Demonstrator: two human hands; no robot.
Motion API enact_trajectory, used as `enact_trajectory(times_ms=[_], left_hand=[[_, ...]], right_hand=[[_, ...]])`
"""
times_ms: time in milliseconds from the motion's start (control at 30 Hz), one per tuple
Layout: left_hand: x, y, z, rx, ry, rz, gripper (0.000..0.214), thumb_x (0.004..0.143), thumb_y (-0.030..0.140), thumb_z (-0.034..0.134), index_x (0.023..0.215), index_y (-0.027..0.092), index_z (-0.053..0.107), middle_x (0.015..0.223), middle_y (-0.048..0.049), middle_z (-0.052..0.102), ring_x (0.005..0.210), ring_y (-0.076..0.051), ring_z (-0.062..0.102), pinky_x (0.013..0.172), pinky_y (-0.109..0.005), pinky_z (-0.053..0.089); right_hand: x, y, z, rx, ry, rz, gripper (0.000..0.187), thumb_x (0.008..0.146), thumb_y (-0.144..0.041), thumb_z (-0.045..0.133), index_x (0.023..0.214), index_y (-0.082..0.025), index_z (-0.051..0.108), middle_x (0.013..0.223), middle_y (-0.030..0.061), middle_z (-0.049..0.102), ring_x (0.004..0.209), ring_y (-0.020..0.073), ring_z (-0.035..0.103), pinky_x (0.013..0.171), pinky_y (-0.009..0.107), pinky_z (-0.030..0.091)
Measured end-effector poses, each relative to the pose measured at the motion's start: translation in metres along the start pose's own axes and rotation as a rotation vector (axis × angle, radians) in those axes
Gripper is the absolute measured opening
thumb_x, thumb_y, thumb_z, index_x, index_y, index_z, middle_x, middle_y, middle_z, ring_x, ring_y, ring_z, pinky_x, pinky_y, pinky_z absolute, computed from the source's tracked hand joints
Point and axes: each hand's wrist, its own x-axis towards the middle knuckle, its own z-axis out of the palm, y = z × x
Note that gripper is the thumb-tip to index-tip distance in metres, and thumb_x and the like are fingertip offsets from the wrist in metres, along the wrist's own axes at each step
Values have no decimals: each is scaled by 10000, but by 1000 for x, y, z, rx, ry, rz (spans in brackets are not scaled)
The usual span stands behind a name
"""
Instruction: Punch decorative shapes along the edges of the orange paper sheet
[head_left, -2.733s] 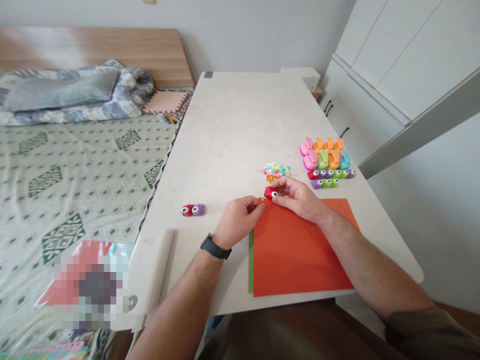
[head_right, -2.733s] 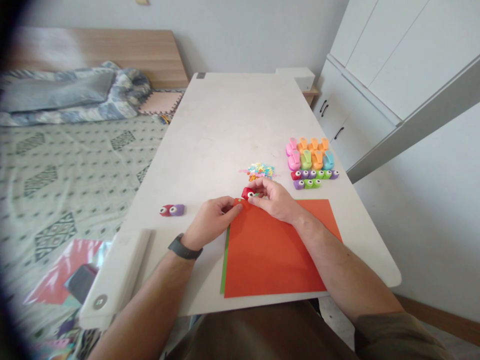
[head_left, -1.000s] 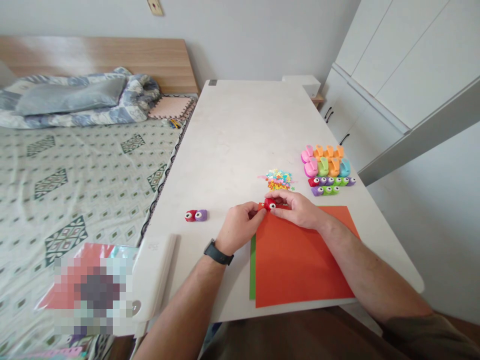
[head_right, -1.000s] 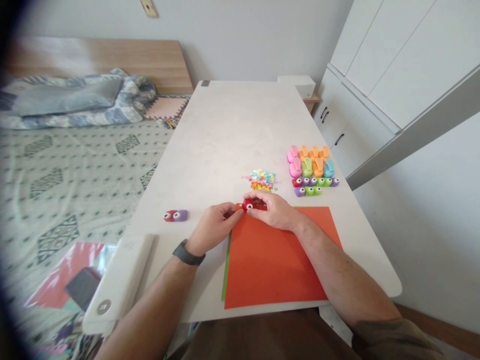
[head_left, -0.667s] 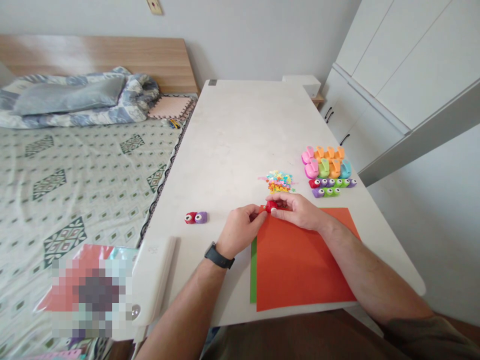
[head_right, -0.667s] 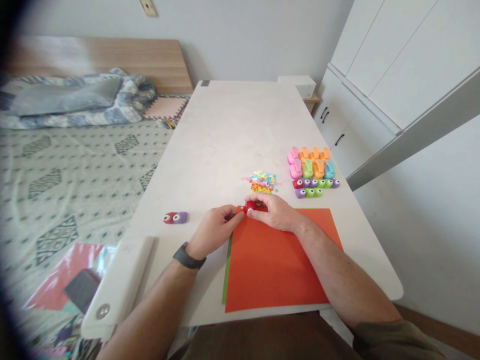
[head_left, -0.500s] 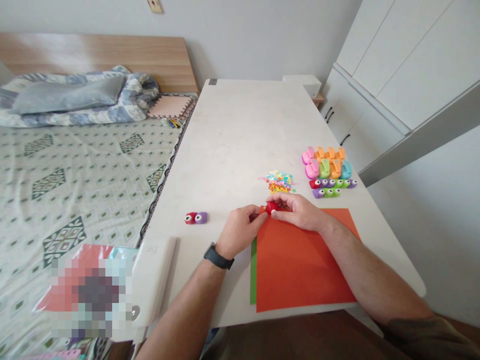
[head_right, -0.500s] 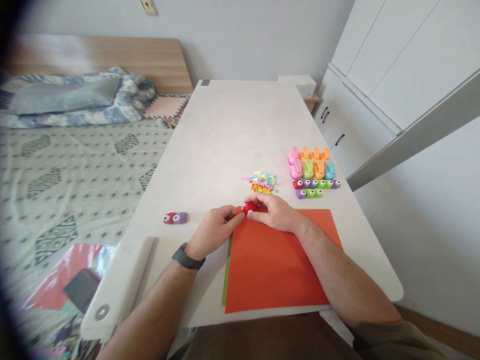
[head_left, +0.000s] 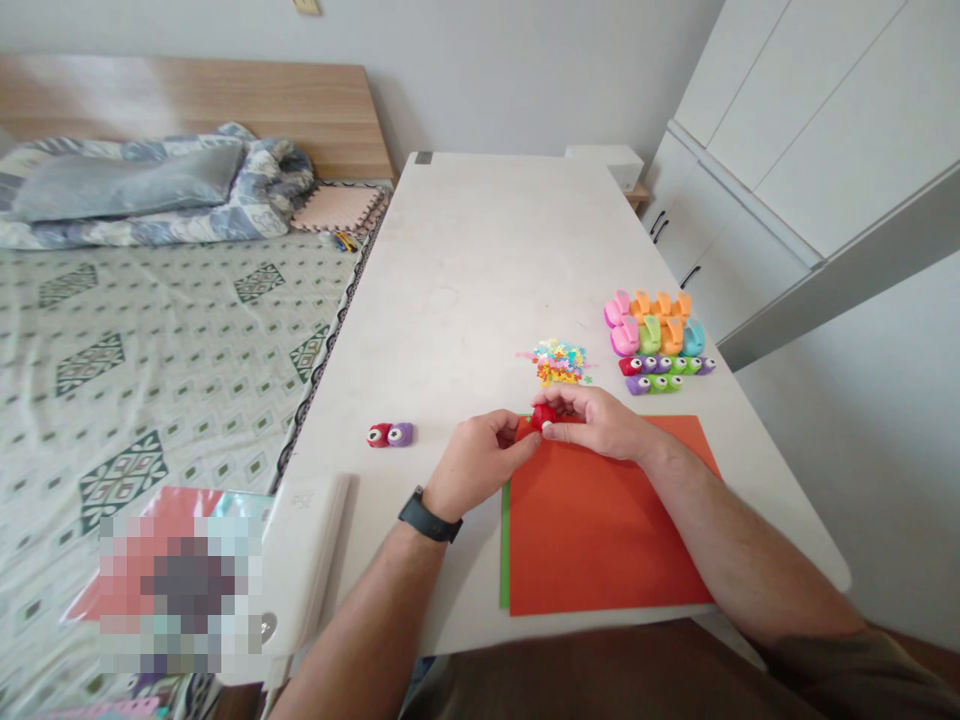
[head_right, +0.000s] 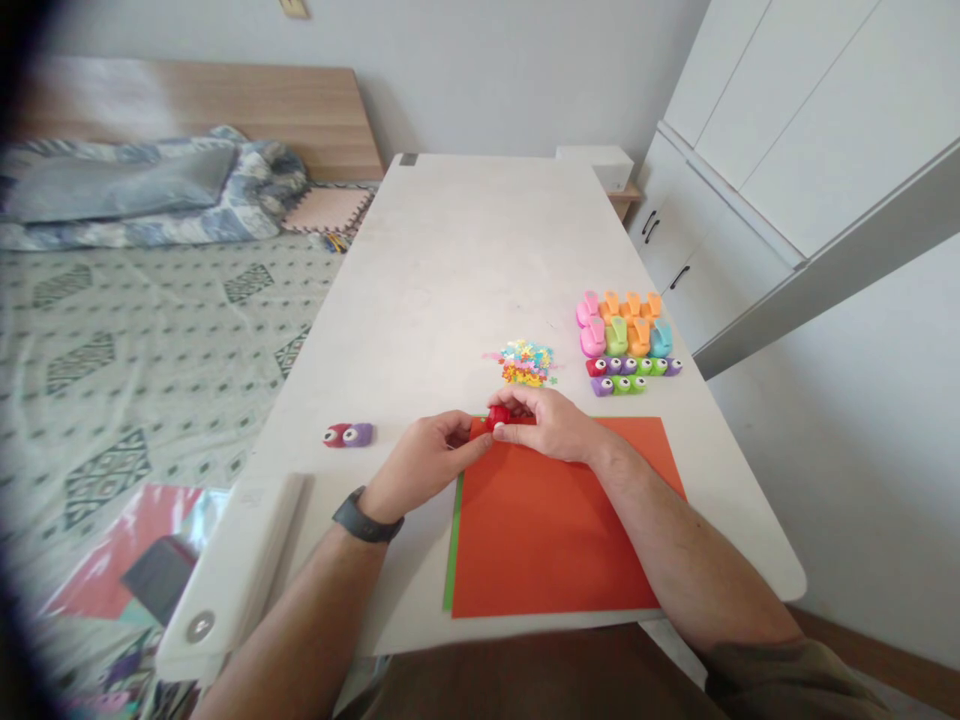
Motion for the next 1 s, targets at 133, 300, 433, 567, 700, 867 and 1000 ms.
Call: enact_trajectory(times_ms=[133,300,433,567,700,867,1000], left_hand=[[0,0,-3,72,12,11,289,885,417,594,751,170,659,644,25,582,587,-111,452,537,-245,307],[0,2,-3,79,31,19,312,894,424,571,738,169,661,638,26,569,584,-109,437,540,-243,305],[0,2,-2,60,21,23,316,910,433,562,799,169,696,687,12,619,623,-119,481,560,-237,336],[0,2,-1,61,31,29,328,920,439,556,807,169,703,695,7,631,633,-124,499,566,-237,345],[0,2,0,67,39,37,325,917,434,561,799,168,706,690,4,634,631,-127,502,563,-235,348],[0,2,0,68,35,30,293,919,406,566,805,175,707,695,14,637,638,-121,502,571,-231,352],[0,2,0,80,35,32,290,923,394,559,811,174,712,699,13,632,644,-122,496,577,-235,350]], right_hand=[[0,2,0,-5,1,2,351,890,-343,736,1200,-204,653,1100,58,709,1018,209,664,969,385,529],[1,1,0,-29,1,-8,340,890,-347,733,1189,-205,656,1095,53,709,1003,205,663,957,375,529],[1,-2,-1,-35,1,-7,327,887,-340,731,1176,-202,662,1080,52,706,978,203,656,937,375,531],[1,-5,0,-48,-1,-21,302,888,-320,719,1164,-209,671,1077,46,711,964,202,658,929,376,533],[2,-4,0,-56,-4,-25,284,892,-315,709,1153,-211,668,1054,41,711,952,200,660,909,366,537],[2,-4,0,-66,-3,-26,240,899,-291,698,1121,-211,655,1058,41,703,959,199,656,915,360,530],[2,-6,1,-70,-3,-25,210,899,-259,686,1100,-207,650,1050,38,700,949,197,648,906,359,523]])
